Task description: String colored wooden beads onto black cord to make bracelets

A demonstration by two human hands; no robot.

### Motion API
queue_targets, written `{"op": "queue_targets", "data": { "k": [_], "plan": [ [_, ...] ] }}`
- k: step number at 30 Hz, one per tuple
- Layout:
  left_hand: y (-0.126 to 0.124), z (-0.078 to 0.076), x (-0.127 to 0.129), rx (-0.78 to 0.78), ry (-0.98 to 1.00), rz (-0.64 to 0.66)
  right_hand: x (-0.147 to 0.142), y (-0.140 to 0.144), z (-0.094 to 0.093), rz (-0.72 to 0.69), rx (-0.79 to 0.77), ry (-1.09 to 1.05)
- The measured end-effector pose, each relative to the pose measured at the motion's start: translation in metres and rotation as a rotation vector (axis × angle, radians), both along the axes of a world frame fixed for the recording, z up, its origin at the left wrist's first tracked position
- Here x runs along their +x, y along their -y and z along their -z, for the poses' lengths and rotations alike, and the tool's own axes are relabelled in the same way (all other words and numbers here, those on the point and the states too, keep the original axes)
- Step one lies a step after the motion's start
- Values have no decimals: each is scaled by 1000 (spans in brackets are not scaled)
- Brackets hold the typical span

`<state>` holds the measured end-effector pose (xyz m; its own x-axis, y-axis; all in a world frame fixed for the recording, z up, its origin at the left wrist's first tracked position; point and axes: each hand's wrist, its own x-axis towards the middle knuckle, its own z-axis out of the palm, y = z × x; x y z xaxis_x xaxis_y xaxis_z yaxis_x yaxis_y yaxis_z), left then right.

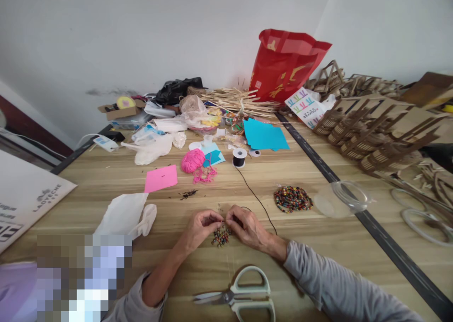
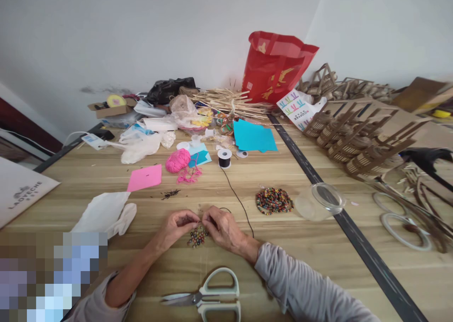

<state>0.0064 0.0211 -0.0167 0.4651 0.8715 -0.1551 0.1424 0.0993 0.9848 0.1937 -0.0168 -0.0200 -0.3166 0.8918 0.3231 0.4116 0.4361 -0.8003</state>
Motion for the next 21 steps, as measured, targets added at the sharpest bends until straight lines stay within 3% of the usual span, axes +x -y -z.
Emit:
{"op": "queue_targets", "data": {
  "k": [21],
  "plan": [
    [0,-3,0,-11,3,4,0,0,0,5,21,-4]
  ]
}}
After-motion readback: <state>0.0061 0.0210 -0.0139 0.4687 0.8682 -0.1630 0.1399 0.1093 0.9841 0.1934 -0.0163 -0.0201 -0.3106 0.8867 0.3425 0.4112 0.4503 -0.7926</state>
